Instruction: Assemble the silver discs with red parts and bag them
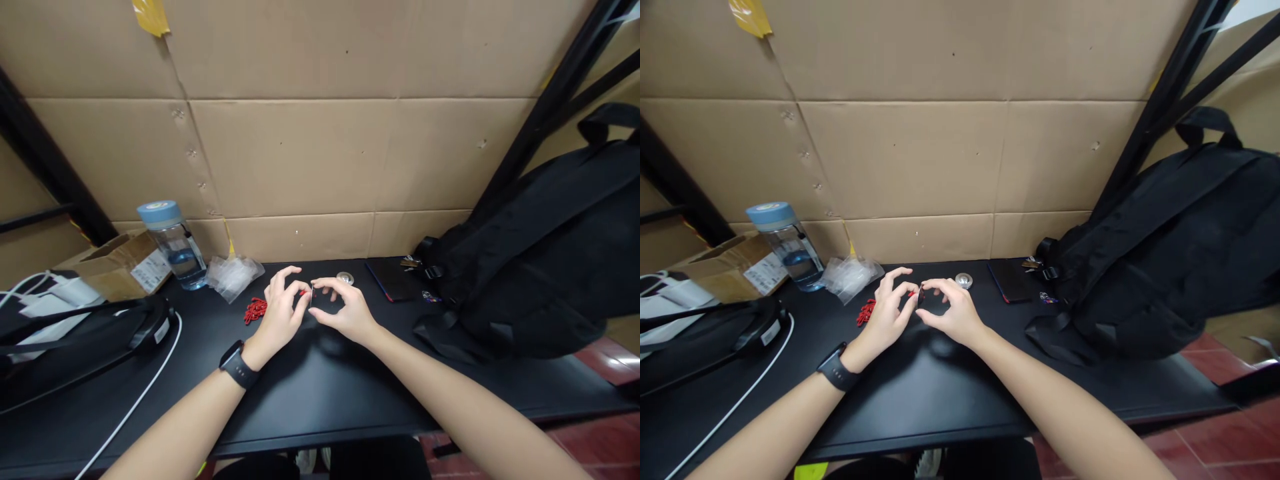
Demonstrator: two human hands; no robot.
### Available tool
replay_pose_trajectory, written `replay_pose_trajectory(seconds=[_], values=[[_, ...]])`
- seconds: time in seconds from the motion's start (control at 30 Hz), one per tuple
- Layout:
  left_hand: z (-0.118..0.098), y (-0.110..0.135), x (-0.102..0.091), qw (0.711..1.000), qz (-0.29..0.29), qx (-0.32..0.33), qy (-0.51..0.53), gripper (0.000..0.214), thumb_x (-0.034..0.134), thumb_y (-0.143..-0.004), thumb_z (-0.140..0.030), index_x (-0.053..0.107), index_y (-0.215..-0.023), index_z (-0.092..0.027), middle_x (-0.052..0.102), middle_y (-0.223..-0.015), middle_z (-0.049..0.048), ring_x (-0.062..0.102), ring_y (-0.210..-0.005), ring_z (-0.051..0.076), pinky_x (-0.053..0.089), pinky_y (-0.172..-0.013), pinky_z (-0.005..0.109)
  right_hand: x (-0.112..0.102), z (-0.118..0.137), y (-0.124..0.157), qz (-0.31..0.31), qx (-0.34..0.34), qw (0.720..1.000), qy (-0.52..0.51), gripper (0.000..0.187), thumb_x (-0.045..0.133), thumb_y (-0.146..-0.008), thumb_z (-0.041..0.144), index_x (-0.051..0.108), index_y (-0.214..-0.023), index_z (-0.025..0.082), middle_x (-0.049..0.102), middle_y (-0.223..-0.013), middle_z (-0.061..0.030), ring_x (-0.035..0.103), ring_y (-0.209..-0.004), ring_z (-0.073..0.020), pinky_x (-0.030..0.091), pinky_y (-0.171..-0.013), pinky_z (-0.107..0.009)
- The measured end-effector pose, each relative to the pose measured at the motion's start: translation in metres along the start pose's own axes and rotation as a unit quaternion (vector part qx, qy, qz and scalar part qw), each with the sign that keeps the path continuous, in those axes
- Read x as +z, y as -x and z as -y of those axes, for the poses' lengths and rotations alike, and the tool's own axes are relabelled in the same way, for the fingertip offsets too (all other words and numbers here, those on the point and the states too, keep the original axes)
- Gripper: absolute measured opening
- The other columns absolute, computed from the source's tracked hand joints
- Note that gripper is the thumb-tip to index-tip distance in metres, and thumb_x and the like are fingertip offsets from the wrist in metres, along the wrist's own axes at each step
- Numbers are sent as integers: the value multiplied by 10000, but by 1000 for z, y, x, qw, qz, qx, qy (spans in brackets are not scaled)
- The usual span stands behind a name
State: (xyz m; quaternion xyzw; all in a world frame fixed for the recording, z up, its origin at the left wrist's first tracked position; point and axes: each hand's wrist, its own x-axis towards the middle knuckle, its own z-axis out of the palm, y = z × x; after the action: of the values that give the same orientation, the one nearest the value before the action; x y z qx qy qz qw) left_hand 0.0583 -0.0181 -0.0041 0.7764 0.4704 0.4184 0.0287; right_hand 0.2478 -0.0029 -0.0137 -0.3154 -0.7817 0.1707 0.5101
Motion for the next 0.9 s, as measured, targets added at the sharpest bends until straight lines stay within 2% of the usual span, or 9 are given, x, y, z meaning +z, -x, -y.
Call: replay_pose_trajectory(seconds=[0.27, 0.43, 0.53, 0.6, 0.77, 0.9], values=[[1, 1, 2, 1000, 2, 5, 10, 119, 542, -969, -266, 659, -966, -247, 514, -1369, 97, 444, -1328, 288, 372, -1078, 510, 1, -6, 3, 15, 54, 998, -4, 349, 773, -823, 447, 680, -1112, 274, 736, -1097, -68, 670, -938, -232, 539, -743, -364], [2, -1, 0, 1000, -20, -1, -1, 98, 586, -950, -278, 680, -948, -251, 527, -1349, 94, 448, -1321, 302, 367, -1077, 522, -2, -7, -1, 59, 34, 997, -20, 161, 607, -965, 391, 665, -1042, 263, 641, -1298, -80, 602, -1199, -234, 487, -1000, -419], [0, -1, 0, 1000, -19, -1, 0, 119, 588, -955, -315, 684, -930, -251, 539, -1331, 94, 455, -1312, 304, 373, -1072, 514, -2, -9, -1, 75, 26, 997, -7, 167, 524, -1008, 355, 655, -1000, 252, 625, -1280, -89, 587, -1213, -226, 445, -1064, -440], [-1, 0, 0, 1000, -8, 3, 2, 151, 546, -978, -325, 673, -948, -247, 547, -1316, 95, 463, -1306, 293, 376, -1068, 497, -1, -9, -1, 75, 24, 997, -1, 161, 519, -1007, 340, 651, -991, 249, 622, -1262, -91, 585, -1203, -225, 452, -1053, -438], [7, -4, -4, 1000, -12, -14, 25, 273, 329, -1057, -315, 570, -1172, -257, 546, -1318, 90, 486, -1295, 229, 361, -1081, 435, -5, -14, -1, 90, 4, 992, 90, 110, 592, -949, 279, 671, -881, 242, 602, -1269, -95, 547, -1215, -265, 404, -1076, -523], [26, -15, -16, 999, -15, -14, -24, 222, 405, -1028, -307, 587, -1143, -253, 565, -1279, 82, 502, -1256, 244, 358, -1068, 435, -10, -22, -2, 136, 6, 981, 142, 115, 618, -922, 250, 673, -824, 226, 593, -1280, -95, 528, -1198, -269, 380, -1084, -534]])
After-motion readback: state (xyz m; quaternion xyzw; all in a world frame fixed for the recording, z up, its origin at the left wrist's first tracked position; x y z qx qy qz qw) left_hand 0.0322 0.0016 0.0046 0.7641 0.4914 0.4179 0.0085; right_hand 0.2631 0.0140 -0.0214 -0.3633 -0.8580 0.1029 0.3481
